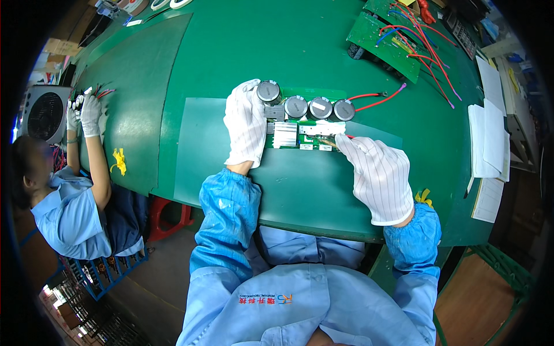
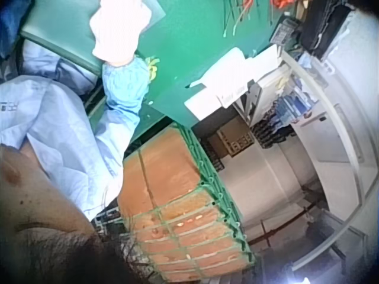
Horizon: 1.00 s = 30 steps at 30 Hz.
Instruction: Applying a yellow adhesive or sealant to electronic components on green circuit boards using a small wooden applicator stick.
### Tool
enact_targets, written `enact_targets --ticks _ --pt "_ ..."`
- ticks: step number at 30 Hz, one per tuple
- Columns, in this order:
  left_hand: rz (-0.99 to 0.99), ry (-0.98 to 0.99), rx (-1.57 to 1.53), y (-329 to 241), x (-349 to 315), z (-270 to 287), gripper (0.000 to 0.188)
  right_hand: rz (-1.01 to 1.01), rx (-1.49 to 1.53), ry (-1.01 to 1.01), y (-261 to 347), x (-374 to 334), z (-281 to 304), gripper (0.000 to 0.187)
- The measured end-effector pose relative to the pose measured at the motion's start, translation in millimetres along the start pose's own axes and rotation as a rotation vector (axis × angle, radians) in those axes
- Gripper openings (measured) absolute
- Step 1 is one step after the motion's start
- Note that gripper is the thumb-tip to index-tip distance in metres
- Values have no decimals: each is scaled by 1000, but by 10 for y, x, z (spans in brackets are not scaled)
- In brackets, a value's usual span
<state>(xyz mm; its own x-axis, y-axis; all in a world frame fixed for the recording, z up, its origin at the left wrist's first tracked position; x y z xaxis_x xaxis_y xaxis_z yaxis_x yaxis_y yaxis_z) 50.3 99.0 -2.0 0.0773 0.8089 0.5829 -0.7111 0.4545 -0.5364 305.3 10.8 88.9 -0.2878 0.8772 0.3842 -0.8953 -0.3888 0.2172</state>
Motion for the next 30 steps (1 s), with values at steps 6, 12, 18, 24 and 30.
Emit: enact_targets --ticks 6,12,18,24,30 --pt "52 3 -27 -14 -1 5 22 -18 13 7 18 2 9 45" --pt "15 -10 -11 -26 -1 14 22 -5 8 -6 23 -11 7 47" --pt "37 -10 -41 -77 34 43 21 -15 90 11 -54 -53 -40 47" --pt "-126 -103 -66 -106 32 69 20 -146 444 215 -154 -11 37 37" --pt "-117 -82 -42 -183 65 138 20 -219 712 124 -384 -81 -54 28"
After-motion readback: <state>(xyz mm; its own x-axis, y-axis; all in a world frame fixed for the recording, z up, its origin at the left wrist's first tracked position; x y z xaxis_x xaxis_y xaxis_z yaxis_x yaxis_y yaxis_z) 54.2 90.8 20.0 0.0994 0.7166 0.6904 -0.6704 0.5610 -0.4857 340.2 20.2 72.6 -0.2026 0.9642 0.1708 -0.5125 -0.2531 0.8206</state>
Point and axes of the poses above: each hand's wrist, its own x-axis towards the middle knuckle, its own z-axis out of the back of the hand, y = z × x, the point moved 1 cm from there along x, towards the middle knuckle, and after that the axes turned 12 degrees about -z, right-handed, at the moved point
